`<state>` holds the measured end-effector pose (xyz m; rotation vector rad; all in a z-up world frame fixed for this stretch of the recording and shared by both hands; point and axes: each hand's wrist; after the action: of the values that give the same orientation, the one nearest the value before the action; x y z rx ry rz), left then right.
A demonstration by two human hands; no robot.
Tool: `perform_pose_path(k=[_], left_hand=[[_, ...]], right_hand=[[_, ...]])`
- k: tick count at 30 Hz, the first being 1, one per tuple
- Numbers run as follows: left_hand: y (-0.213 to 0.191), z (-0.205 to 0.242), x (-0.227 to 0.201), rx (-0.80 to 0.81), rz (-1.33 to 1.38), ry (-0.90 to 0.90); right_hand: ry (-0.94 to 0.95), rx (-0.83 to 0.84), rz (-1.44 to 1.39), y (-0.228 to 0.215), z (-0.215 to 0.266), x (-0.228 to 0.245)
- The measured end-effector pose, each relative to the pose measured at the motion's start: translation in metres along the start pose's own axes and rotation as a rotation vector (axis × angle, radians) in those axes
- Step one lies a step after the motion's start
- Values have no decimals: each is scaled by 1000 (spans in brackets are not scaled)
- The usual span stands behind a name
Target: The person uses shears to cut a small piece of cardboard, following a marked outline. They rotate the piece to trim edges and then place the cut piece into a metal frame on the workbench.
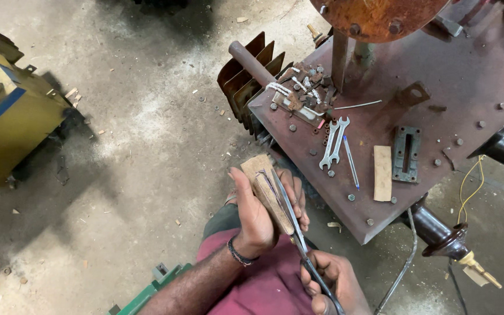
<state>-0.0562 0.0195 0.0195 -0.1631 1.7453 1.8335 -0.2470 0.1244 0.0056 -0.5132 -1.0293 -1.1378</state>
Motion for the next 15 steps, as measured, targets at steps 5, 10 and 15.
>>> perform_pose_path(k=[5, 10, 15], left_hand=[[0, 2, 3, 13, 0, 12], [-1, 6, 5, 23, -3, 15], [-1, 7, 7, 1, 14, 27]], right_hand=[[32, -5, -54, 0, 7, -7], [48, -1, -41, -6, 12, -19], [-5, 26, -28, -12, 9, -30]])
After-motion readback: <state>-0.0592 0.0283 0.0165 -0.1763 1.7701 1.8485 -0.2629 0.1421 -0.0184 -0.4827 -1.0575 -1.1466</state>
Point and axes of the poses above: each hand's wrist, its own z-axis away from the middle knuckle, its own y-axis out of the palm, x = y × z
